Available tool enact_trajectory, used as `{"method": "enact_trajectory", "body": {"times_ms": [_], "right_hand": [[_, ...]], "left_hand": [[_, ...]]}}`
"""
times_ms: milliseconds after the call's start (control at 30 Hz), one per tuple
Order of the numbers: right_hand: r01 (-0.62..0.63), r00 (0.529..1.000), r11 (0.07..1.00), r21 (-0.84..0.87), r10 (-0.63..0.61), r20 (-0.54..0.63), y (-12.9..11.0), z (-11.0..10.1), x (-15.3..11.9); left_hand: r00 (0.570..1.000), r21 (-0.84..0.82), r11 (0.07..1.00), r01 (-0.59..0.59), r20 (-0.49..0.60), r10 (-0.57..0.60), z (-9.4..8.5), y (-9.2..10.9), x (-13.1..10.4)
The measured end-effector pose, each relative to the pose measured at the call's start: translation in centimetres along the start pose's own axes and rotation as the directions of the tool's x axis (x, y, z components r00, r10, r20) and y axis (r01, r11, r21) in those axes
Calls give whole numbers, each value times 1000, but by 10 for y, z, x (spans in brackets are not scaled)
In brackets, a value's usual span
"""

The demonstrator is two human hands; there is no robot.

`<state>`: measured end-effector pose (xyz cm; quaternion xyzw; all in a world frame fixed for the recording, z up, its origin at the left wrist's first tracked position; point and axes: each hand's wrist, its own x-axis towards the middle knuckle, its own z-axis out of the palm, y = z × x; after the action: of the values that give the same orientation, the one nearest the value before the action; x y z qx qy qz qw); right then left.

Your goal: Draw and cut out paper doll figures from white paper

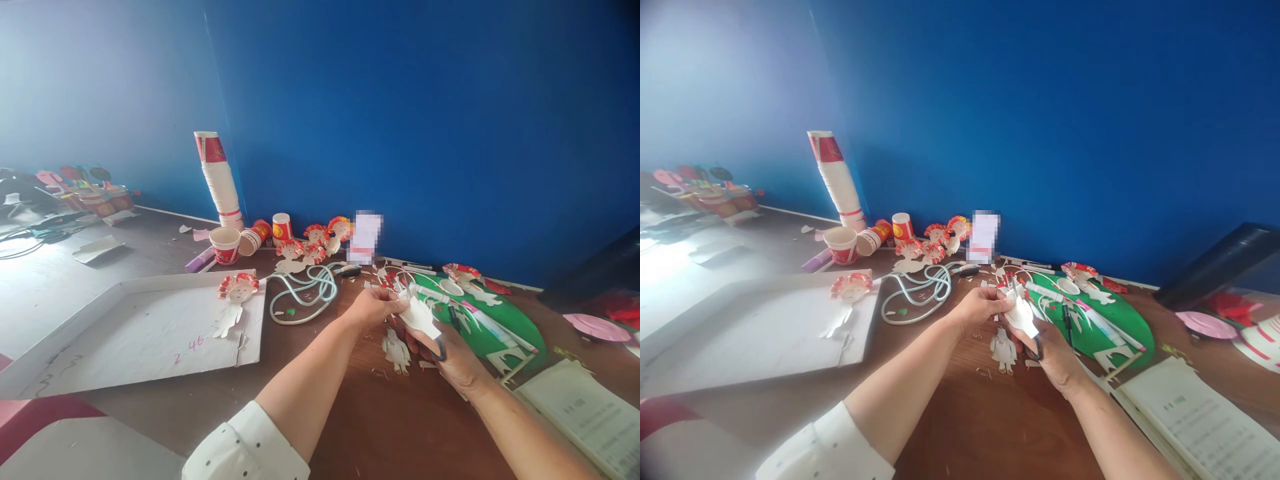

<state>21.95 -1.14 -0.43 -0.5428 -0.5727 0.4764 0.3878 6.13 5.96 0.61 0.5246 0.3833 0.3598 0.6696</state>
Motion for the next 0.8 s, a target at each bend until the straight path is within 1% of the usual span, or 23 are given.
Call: {"method": "enact_trajectory", "body": {"times_ms": [200, 367, 600, 800], "right_hand": [[21, 1000, 999, -33, -21, -7, 1, 0, 1], [-22, 999, 1000, -18, 22, -31, 3, -1, 0], [-25, 999, 998, -53, 23, -43, -2, -1, -1], [-26, 999, 999, -18, 26, -35, -2, 0, -1]], "left_hand": [[1000, 14, 1000, 6, 6, -6, 0, -2, 0], [1000, 42, 999, -1, 24, 0, 0, -2, 0], [1000, 69, 998, -1, 29, -1, 0, -6, 3], [999, 97, 995, -37, 36, 34, -2, -4, 1]]}}
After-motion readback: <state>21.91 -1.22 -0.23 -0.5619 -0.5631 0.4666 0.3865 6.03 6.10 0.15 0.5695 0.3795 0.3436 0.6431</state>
